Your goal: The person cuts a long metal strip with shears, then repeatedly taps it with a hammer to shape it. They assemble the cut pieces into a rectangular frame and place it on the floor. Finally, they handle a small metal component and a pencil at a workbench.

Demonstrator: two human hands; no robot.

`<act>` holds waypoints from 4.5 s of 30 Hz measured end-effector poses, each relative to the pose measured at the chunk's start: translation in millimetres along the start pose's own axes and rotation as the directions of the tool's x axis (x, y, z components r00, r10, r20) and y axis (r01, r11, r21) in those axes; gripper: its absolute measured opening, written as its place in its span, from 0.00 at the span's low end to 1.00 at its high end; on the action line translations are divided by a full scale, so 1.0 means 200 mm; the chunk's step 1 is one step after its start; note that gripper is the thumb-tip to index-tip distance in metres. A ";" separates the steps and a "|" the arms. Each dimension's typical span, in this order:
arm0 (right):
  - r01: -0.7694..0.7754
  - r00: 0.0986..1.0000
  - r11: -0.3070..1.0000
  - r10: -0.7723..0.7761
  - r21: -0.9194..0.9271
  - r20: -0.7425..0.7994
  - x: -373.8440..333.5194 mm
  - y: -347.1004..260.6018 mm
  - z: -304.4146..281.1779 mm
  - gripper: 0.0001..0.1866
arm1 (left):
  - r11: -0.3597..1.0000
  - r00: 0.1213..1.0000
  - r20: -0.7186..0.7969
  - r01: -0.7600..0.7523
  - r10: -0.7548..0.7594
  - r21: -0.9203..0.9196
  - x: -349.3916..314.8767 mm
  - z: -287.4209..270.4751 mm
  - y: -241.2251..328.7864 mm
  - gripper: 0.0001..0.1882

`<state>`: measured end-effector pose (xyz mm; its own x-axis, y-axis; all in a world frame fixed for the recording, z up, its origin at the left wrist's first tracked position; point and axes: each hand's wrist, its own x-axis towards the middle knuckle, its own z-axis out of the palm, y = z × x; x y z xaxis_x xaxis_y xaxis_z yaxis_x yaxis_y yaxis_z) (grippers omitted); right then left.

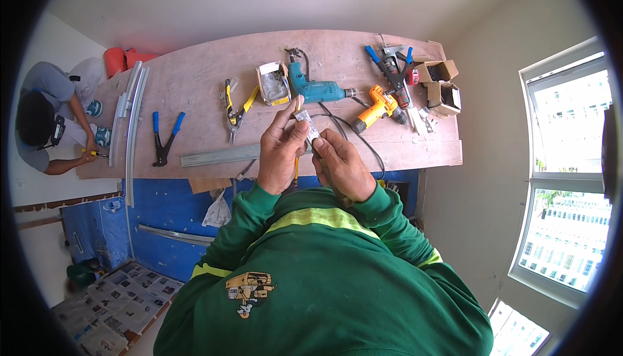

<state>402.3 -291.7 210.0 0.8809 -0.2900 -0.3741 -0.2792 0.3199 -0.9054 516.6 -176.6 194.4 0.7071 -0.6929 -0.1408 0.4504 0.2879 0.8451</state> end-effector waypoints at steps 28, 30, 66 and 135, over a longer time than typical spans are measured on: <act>-0.026 1.000 0.998 0.026 0.052 0.008 0.05 0.02 -0.03 0.15 | 0.999 1.000 -0.004 0.024 -0.023 0.047 0.05 -0.02 -0.02 0.26; -0.033 0.999 0.998 0.032 0.053 0.014 0.04 0.02 -0.02 0.15 | 0.997 1.000 0.004 0.013 -0.014 0.071 0.04 -0.02 -0.02 0.27; -0.016 0.999 0.998 0.014 0.059 0.038 0.05 0.04 -0.02 0.15 | 1.000 1.000 -0.020 0.003 -0.003 0.020 0.03 -0.02 -0.02 0.27; -0.011 1.000 0.999 0.009 0.047 0.026 0.07 0.02 -0.02 0.15 | 0.997 0.998 -0.060 -0.009 0.013 0.075 0.04 -0.06 -0.05 0.25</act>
<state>412.0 -298.4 199.7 0.8877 -0.2638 -0.3774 -0.2702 0.3652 -0.8909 524.4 -177.2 178.4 0.7445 -0.6481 -0.1602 0.4020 0.2435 0.8827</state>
